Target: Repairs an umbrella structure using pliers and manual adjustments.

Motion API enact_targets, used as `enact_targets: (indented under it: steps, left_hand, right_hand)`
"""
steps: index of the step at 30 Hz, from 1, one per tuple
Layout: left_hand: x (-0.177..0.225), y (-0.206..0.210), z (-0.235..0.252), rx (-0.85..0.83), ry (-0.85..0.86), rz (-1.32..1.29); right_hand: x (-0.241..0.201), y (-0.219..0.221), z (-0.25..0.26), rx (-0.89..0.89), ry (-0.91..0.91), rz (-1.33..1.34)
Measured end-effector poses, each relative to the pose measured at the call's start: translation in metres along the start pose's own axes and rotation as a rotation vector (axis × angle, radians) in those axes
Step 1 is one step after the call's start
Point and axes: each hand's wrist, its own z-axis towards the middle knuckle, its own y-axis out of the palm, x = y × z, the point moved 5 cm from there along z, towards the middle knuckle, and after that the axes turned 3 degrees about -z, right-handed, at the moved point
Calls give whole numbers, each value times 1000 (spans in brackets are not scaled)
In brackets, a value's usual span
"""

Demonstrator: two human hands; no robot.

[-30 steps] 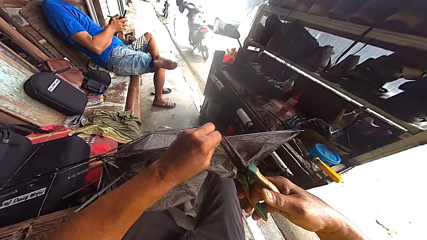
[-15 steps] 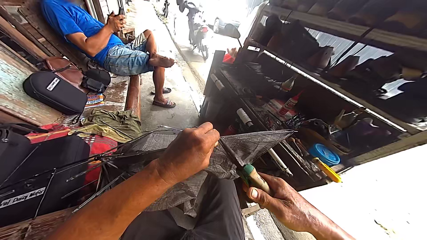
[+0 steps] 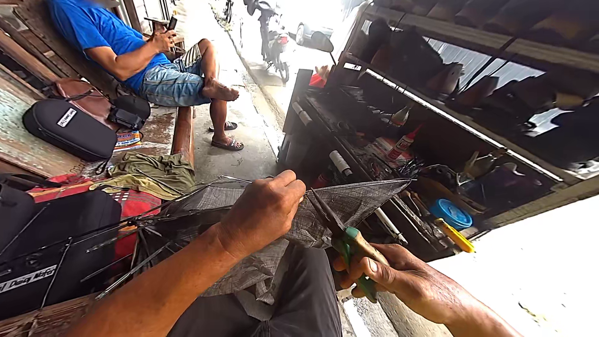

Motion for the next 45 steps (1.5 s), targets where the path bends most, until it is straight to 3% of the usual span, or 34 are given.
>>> enact_targets:
  steps: [11, 21, 32, 40, 45]
  left_hand:
    - [5, 6, -6, -20, 15, 24]
    - [2, 8, -3, -46, 18, 54]
    - [-3, 6, -5, -15, -12, 45]
    - [-4, 8, -4, -20, -26, 39]
    - [-5, 8, -3, -29, -30, 32]
  right_hand:
    - [-3, 9, 0, -78, 70, 111]
    - [-12, 15, 4, 171, 44, -415]
    - [-1, 16, 5, 34, 60, 63]
    - [3, 16, 7, 63, 45, -47]
    - [5, 12, 11, 176, -11, -280]
